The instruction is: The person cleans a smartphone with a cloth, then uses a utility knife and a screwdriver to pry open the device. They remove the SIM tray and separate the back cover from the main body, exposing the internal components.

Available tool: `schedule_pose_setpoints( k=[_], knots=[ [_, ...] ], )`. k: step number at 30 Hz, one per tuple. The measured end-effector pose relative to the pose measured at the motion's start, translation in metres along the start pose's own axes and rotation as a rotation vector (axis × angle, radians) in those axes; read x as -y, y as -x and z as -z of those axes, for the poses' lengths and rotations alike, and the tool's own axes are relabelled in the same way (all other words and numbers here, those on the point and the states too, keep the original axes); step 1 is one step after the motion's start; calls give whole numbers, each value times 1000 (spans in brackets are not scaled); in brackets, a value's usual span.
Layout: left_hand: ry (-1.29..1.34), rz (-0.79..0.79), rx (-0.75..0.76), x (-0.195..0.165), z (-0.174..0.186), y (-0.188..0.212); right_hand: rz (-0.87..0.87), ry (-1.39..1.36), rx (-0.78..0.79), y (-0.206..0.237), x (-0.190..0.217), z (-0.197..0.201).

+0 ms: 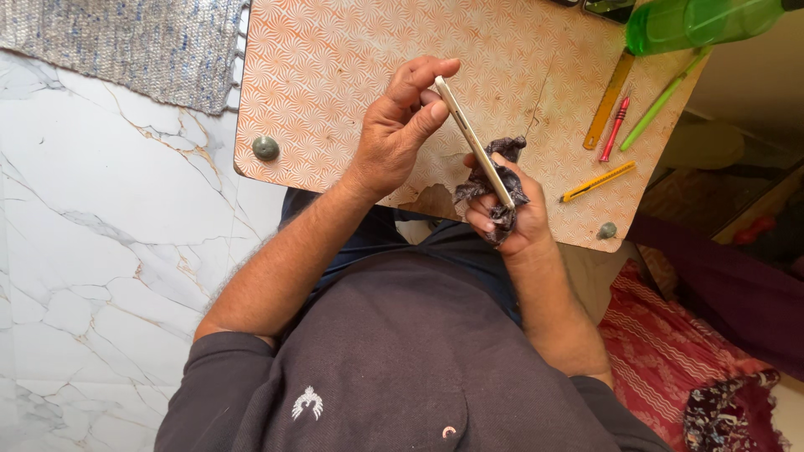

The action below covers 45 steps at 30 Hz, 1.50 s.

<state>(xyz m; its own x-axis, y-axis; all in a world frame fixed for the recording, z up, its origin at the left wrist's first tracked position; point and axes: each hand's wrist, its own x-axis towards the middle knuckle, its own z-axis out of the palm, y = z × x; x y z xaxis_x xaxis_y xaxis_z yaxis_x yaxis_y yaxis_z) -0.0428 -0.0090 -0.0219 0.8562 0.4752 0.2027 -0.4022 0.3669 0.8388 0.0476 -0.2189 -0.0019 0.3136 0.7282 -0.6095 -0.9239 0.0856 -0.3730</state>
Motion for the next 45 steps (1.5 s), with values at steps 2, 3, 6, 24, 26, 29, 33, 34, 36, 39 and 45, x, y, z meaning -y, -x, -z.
schedule_pose_setpoints(
  k=[2,3,6,24,26,29,33,34,36,39,45],
  knots=[
    [0,-10,4,1,0,0,0,30,-52,0,-1,-2],
    [-8,-9,2,2,0,0,-1,27,-43,0,-1,-3],
    [-13,-6,0,4,0,0,1,27,-35,0,-1,-4],
    [41,118,8,3,-5,2,41,5,-13,9,-9,-1],
    [85,120,25,4,-6,2,52,3,-19,10,-10,1],
    [64,117,38,5,-7,2,40,-29,15,12,-10,5],
    [92,131,45,6,-8,3,56,-38,56,14,-13,8],
    [84,139,52,6,-9,3,54,-57,65,15,-14,10],
    [94,171,65,7,-9,5,56,-75,76,19,-17,12],
    [130,208,87,9,-11,6,70,-64,80,27,-20,18],
    [158,196,146,16,-19,6,129,-58,35,41,-25,29]
  ],
)
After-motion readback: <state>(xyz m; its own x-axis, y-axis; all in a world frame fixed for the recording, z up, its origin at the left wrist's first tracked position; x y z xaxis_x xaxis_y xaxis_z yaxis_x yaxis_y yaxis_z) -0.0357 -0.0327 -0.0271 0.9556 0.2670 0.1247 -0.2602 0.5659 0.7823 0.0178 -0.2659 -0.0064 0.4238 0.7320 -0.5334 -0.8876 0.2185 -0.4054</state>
